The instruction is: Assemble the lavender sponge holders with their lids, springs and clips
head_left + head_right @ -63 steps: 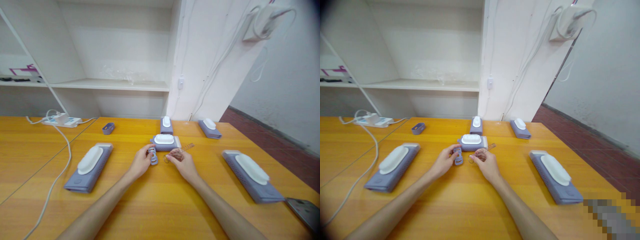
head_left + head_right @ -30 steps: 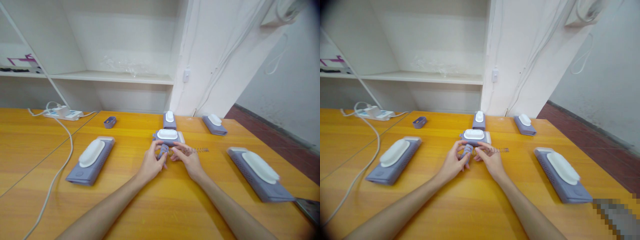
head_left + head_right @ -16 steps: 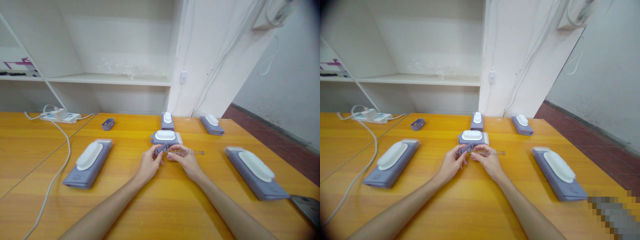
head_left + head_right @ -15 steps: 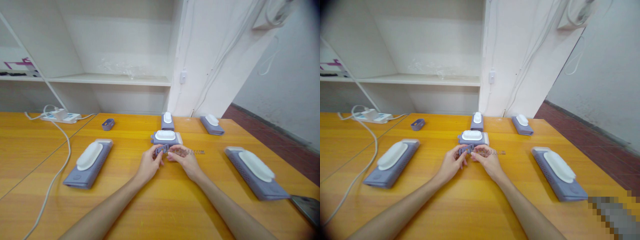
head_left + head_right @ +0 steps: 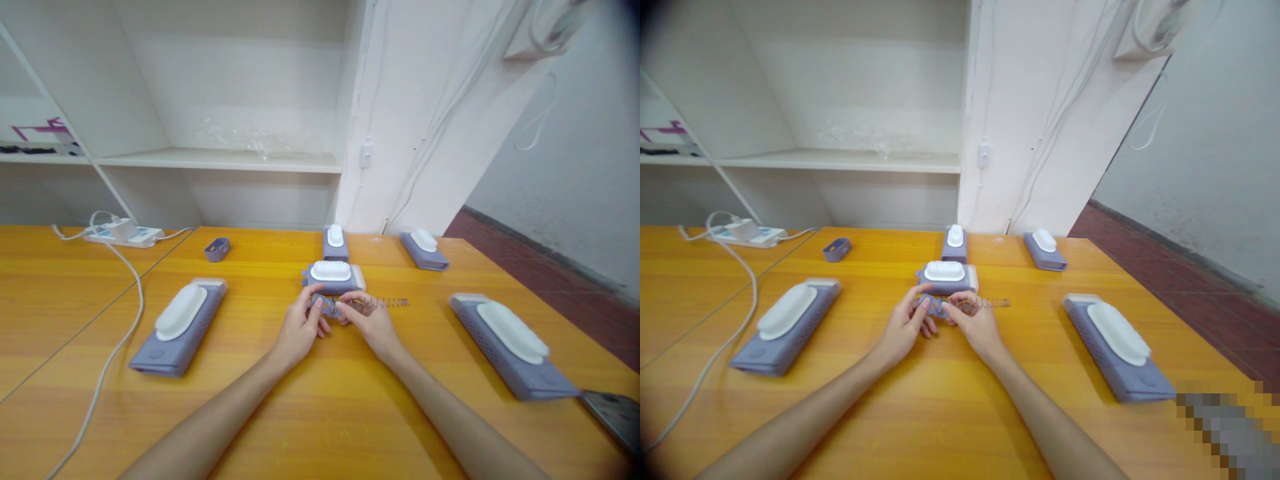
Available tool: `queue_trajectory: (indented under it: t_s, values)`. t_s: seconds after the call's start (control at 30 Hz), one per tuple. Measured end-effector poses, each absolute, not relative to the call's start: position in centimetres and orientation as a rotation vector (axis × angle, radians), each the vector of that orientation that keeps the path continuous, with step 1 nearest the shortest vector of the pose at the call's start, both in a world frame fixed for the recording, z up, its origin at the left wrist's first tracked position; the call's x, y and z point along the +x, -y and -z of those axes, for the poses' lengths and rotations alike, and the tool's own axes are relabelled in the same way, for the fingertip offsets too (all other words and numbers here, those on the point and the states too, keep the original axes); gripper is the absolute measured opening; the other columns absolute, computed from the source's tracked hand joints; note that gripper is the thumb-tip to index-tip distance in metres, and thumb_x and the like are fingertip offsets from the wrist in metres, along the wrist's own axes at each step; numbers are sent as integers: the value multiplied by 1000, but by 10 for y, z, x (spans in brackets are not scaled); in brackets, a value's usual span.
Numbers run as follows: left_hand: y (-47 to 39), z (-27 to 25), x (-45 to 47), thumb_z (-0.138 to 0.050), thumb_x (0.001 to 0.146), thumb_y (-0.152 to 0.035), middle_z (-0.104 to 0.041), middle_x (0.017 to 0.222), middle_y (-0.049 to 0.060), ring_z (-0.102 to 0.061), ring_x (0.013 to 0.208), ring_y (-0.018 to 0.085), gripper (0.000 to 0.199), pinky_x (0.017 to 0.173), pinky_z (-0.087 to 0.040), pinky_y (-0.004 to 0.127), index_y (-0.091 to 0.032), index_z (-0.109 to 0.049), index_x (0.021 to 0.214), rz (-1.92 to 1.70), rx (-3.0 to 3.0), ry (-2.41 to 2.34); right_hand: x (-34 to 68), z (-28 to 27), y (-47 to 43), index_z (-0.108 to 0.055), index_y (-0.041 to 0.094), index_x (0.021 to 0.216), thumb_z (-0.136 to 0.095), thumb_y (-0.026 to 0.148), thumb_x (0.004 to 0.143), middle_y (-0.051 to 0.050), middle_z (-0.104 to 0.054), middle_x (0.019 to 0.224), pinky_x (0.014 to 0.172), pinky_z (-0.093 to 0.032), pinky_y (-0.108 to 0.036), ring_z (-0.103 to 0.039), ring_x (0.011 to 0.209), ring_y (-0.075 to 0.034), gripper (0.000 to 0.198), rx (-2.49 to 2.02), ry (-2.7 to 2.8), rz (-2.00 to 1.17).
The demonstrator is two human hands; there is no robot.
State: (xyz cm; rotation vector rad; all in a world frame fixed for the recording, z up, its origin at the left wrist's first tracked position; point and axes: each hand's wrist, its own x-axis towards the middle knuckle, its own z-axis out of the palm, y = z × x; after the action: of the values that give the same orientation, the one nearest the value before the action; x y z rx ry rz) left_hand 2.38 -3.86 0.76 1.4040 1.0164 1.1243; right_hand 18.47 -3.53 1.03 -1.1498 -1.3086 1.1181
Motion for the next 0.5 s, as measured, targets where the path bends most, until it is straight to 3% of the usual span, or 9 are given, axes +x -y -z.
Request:
queue_trajectory:
  t_s: [0.3, 0.5]
  values:
    - [37, -6, 25, -51, 83, -47, -59, 56, -2, -59, 47, 12, 44, 45, -45, 20, -17, -46, 115, -1103, 1393, -996, 189, -13, 37, -65, 21, 91, -69, 34, 69, -4, -60, 94, 55, -51, -26, -59, 67, -14, 26, -986, 1458, -1111]
    - [36, -2, 25, -55, 80, -42, -59, 61, -2, -58, 49, 11, 44, 46, -47, 21, -18, -46, 116, -1109, 1410, -997, 192, -7, 36, -64, 22, 96, -68, 31, 72, -4, -63, 96, 64, -51, -28, -61, 75, -16, 26, -1011, 1500, -1107]
